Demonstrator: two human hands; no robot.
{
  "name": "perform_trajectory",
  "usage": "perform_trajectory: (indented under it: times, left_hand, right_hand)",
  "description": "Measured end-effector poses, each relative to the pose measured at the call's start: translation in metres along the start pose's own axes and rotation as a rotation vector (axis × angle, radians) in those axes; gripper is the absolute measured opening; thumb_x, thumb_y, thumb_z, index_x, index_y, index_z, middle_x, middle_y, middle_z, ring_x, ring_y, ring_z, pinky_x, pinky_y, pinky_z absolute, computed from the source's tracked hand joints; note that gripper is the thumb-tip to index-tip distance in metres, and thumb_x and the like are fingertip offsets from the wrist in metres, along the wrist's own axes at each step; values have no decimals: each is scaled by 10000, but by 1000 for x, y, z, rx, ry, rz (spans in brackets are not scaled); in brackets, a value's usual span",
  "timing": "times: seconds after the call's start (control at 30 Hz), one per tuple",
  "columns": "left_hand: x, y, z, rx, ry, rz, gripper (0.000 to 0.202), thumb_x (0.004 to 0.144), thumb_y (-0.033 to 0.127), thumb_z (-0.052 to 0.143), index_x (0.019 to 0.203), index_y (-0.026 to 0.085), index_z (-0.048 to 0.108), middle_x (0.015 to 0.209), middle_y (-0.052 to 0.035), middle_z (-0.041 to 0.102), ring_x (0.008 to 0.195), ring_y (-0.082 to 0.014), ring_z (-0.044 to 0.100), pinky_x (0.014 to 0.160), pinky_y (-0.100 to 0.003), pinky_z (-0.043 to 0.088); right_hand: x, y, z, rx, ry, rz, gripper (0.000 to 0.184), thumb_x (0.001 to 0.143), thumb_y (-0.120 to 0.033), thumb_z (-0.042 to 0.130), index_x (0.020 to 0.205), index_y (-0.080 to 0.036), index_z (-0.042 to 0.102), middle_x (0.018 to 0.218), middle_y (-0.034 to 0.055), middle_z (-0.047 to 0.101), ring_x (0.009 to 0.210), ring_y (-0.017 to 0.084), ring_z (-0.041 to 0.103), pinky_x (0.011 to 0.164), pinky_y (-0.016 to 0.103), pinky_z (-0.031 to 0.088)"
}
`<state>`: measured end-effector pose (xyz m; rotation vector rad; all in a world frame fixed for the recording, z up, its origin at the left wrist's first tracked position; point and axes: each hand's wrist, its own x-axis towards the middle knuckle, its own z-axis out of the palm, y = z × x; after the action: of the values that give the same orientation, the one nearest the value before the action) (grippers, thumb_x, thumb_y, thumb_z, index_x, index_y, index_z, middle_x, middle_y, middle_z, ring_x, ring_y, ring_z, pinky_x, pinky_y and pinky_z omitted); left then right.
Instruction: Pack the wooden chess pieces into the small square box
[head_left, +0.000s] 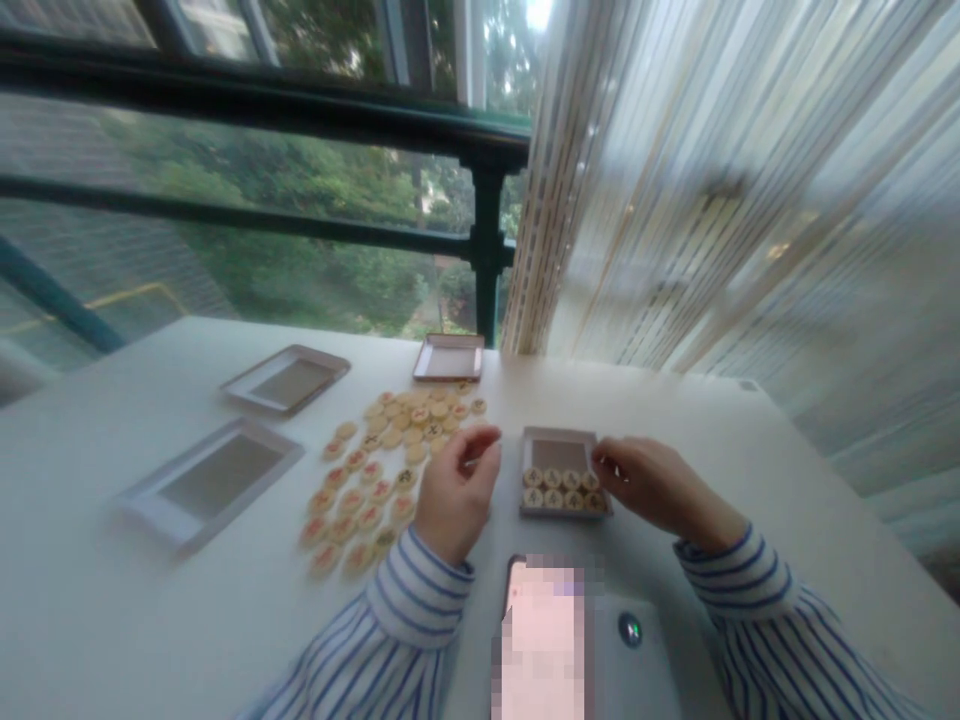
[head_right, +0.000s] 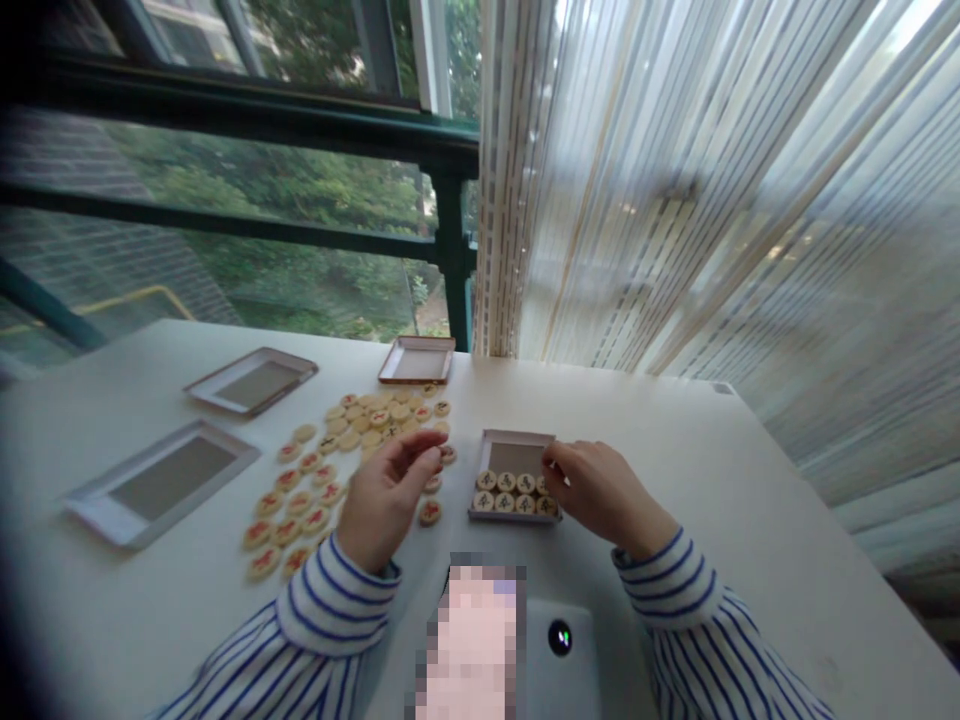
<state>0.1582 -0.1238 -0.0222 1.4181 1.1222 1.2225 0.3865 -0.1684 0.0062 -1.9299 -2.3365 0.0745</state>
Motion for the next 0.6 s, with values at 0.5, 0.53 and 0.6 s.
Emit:
perform_trajectory:
  times: [0.5, 0.53, 0.6]
  left_hand:
    - [48, 5, -96, 614, -159, 219, 232, 738, 376, 554, 864, 225, 677, 843, -28, 696, 758, -186, 636, 718, -296, 485]
    - [51, 3, -98, 652, -176, 252, 221, 737, 368, 550, 856, 234, 680, 843, -25, 694, 768, -186, 634, 716, -289, 483]
    - [57, -1, -101, 713, -209, 312, 213, 737, 355, 541, 855, 246, 681, 842, -25, 692, 787, -186, 632, 721, -281, 478]
  right_hand:
    - [6, -24, -5, 7, 18, -113, 179, 849, -246, 437, 873, -202, 609, 771, 25, 625, 716, 148, 544, 667, 258, 360]
    - [9, -27, -7, -2, 14, -123, 177, 849, -241, 435, 867, -201, 607, 776, 27, 625, 715, 148, 542, 662, 257, 355]
    - [14, -33, -9, -23, 5, -143, 171, 847, -234, 435, 855, -198, 602, 786, 32, 624, 718, 148, 540, 659, 259, 344]
